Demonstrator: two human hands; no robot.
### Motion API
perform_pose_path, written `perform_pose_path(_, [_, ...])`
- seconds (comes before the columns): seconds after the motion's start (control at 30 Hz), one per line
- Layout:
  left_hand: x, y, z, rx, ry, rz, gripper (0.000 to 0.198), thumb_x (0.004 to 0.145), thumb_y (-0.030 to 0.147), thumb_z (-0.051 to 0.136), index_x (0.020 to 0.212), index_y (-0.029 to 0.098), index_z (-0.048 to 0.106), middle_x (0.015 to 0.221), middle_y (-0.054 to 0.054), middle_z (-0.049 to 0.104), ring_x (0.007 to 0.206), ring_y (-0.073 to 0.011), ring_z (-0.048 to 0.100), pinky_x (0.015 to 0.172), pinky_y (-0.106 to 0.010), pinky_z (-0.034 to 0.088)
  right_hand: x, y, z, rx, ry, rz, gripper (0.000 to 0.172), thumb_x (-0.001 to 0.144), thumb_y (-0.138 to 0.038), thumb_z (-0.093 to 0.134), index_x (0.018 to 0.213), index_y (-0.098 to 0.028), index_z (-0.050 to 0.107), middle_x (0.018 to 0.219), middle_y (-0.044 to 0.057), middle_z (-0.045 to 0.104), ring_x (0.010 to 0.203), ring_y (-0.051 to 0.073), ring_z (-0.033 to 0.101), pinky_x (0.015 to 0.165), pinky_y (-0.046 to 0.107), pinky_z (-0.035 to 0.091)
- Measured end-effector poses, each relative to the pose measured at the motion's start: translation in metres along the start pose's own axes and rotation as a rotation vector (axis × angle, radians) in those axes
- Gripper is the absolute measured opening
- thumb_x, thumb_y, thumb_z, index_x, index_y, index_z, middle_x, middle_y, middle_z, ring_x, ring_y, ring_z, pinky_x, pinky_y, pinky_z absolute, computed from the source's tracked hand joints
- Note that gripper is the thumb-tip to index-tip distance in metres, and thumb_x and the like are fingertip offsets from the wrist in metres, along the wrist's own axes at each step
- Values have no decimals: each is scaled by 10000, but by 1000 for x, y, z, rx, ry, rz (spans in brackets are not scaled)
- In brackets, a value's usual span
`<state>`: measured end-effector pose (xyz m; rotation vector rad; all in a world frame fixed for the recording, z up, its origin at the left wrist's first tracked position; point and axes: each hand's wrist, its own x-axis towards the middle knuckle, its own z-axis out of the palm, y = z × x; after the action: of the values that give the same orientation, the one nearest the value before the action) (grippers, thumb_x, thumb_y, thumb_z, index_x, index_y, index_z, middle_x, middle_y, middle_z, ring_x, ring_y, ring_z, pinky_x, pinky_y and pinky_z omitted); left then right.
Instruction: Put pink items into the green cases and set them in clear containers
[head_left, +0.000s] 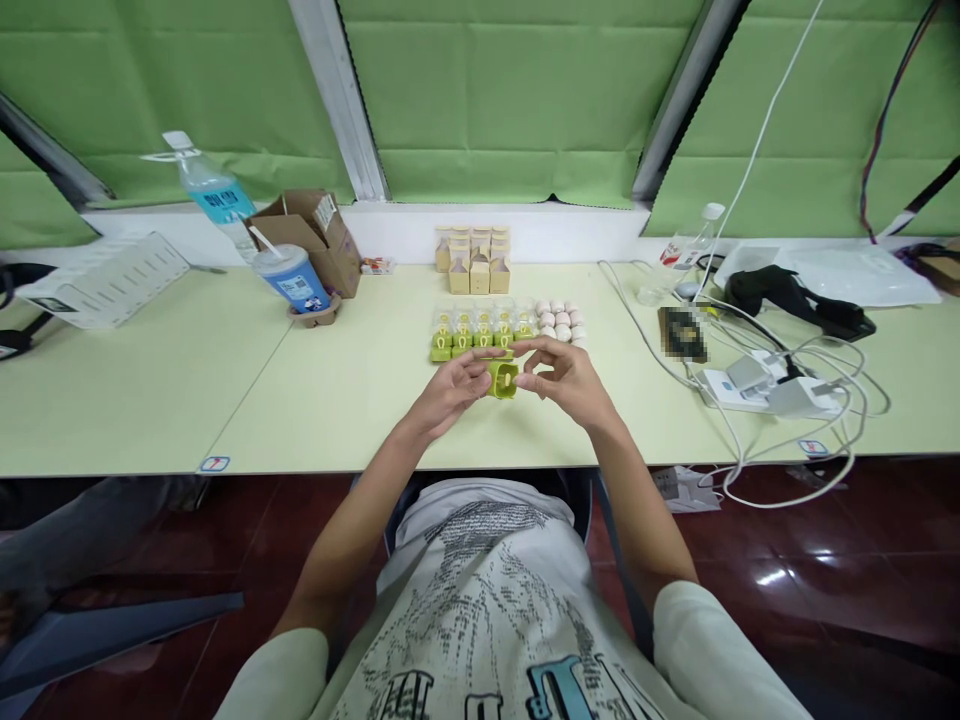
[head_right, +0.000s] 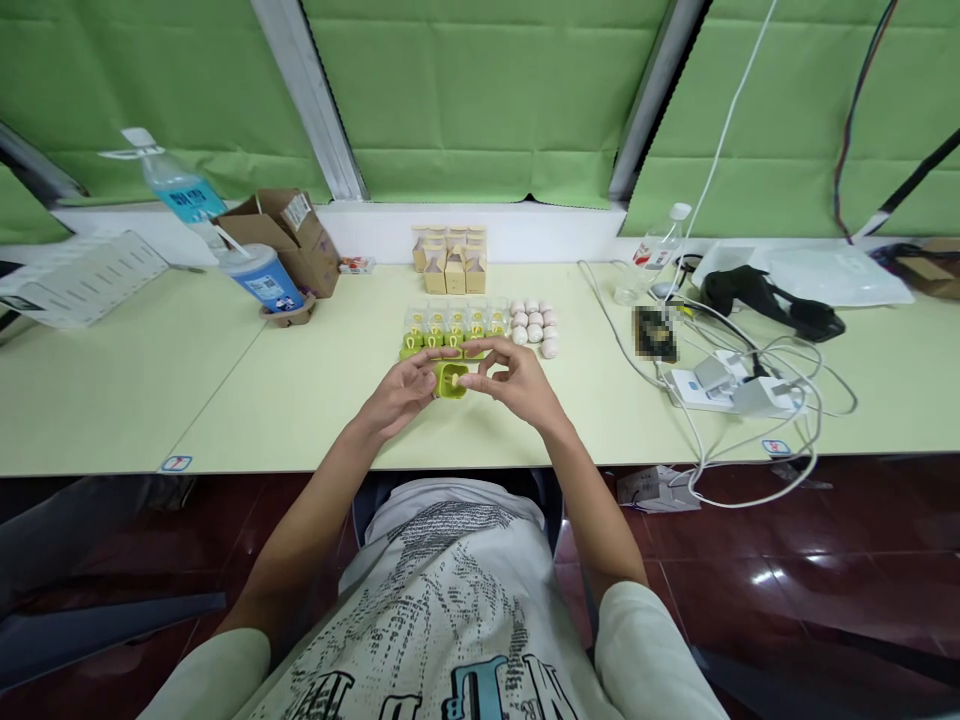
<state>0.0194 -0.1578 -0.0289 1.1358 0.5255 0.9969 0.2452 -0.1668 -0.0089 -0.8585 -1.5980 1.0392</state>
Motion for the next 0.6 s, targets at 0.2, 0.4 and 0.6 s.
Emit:
perform_pose_path(0.2, [-1,-1,-2,-3,2,7,558,764,427,1004,1186,202,718,998,-57,800,852,-154,751,843,-275,555,3,5,6,185,-115,125,479,693,-478,1012,1038,-220,802,1026,59,722,799,154,627,478,216,484])
perform_pose_path(0.4, [1,-6,-3,39,-23,-4,590,741,437,1014,1178,185,708,1021,-86,820,878,-190,771,839,-303,567,2,4,5,177,-142,161,511,625,-443,1046,971,-207,753,957,32,681,773,139,591,484,207,440])
perform_pose_path(0.6, [3,-11,-5,68,-30,-16,587,717,451,1025,1145,176,732,1074,-114,831,915,-208,784,851,-317,588,3,5,7,170,-140,169,489,620,-407,1039,941,-208,728,888,1,640,781,141,558,569,235,477])
